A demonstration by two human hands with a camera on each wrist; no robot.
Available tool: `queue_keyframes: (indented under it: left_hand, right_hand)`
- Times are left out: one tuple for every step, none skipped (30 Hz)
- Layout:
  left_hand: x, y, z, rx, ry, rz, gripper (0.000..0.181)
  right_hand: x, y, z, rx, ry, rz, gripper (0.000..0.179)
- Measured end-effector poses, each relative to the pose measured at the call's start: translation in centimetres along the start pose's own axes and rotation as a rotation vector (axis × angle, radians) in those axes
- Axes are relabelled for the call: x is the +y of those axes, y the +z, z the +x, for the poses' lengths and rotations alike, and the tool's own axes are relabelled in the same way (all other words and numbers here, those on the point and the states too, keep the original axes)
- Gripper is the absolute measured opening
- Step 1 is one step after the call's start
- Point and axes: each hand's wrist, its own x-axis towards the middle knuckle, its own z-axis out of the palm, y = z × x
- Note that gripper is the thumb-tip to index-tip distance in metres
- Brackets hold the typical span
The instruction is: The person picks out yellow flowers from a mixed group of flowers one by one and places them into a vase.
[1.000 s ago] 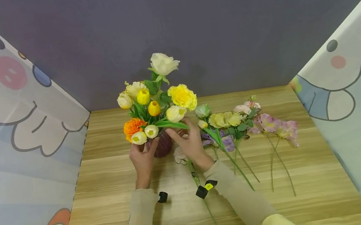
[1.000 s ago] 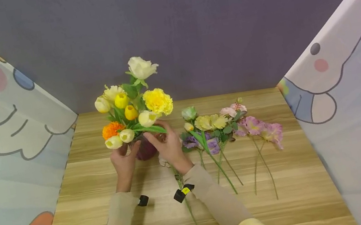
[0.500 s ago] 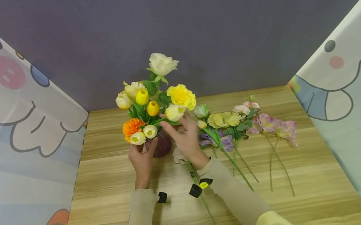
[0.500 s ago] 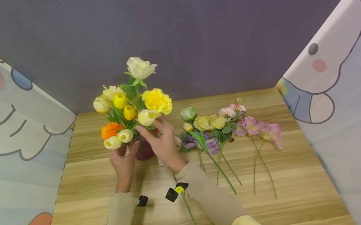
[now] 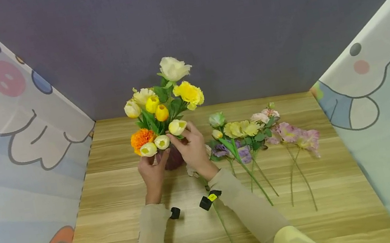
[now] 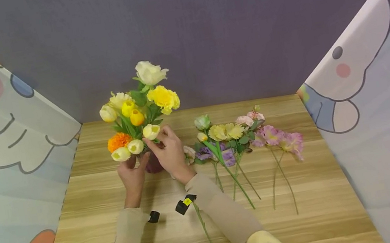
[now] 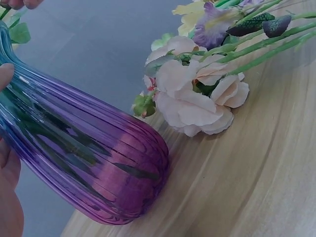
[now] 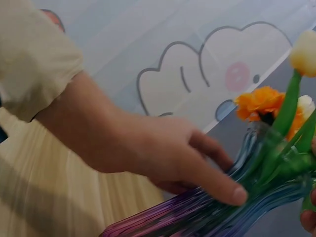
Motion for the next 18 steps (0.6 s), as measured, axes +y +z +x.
queue_keyframes:
  left_hand:
    - [-0.1, 0.0, 0.0, -0.002, 0.001, -0.002, 0.044]
    - [-0.1, 0.0, 0.0, -0.005, 0.002, -0.004, 0.045]
    - [-0.2, 0.0, 0.0, -0.008, 0.002, -0.009, 0.046]
    - [-0.2, 0.0, 0.0, -0.008, 0.002, -0.011, 0.046]
    - [-0.3, 0.0, -0.1, -0.007, 0.001, -0.012, 0.047]
    - [-0.3, 0.0, 0.0, -0.007, 0.002, -0.014, 0.047]
    - [-0.3, 0.0, -0.1, -0.006, 0.002, -0.014, 0.047]
    - [-0.4, 0.0, 0.0, -0.006, 0.003, -0.014, 0.047]
    - [-0.4, 0.1, 0.0, -0.006, 0.005, -0.013, 0.046]
    - [-0.4, 0.1, 0.0, -0.005, 0.009, -0.008, 0.045]
    - [-0.5, 0.1, 0.0, -0.007, 0.010, -0.008, 0.045]
    - [-0.5, 0.1, 0.0, -0.010, 0.010, -0.010, 0.045]
    - [-0.6, 0.1, 0.0, -0.012, 0.009, -0.010, 0.045]
    - [-0.7, 0.1, 0.0, -0.012, 0.006, -0.012, 0.045]
    - [-0.7, 0.1, 0.0, -0.012, 0.003, -0.013, 0.045]
    - [-0.8, 0.1, 0.0, -0.013, 0.000, -0.016, 0.046]
    - [-0.9, 0.1, 0.0, -0.013, -0.003, -0.021, 0.047]
    - [-0.9, 0.2, 0.0, -0.012, -0.003, -0.023, 0.048]
  right_hand:
    - [0.1, 0.1, -0.1, -0.001, 0.002, -0.007, 0.016]
    - [0.3, 0.1, -0.2, -0.003, 0.004, -0.018, 0.016]
    - [0.3, 0.1, -0.2, -0.004, 0.003, -0.019, 0.015]
    - [0.4, 0.2, -0.2, -0.005, 0.002, -0.018, 0.016]
    - [0.4, 0.2, -0.3, -0.007, 0.003, -0.012, 0.016]
    - [0.4, 0.1, -0.3, -0.008, 0.005, -0.005, 0.017]
    - [0.5, 0.1, -0.3, -0.012, 0.008, 0.002, 0.018]
    - [0.5, 0.1, -0.4, -0.015, 0.016, 0.013, 0.020]
    - [0.5, 0.0, -0.5, -0.017, 0.023, 0.022, 0.023]
    - [0.5, -0.1, -0.6, -0.018, 0.033, 0.026, 0.027]
    - [0.5, -0.2, -0.7, -0.018, 0.045, 0.037, 0.031]
    - [0.5, -0.3, -0.9, -0.017, 0.057, 0.047, 0.035]
    - [0.5, -0.5, -1.0, -0.017, 0.069, 0.056, 0.039]
    - [0.6, -0.6, -1.2, -0.015, 0.080, 0.063, 0.043]
    - [0.6, -0.8, -1.4, -0.014, 0.086, 0.065, 0.046]
    - [0.7, -0.9, -1.6, -0.014, 0.093, 0.067, 0.048]
    - [0.7, -1.1, -1.8, -0.015, 0.101, 0.070, 0.049]
    - [0.8, -1.3, -2.1, -0.016, 0.106, 0.067, 0.050]
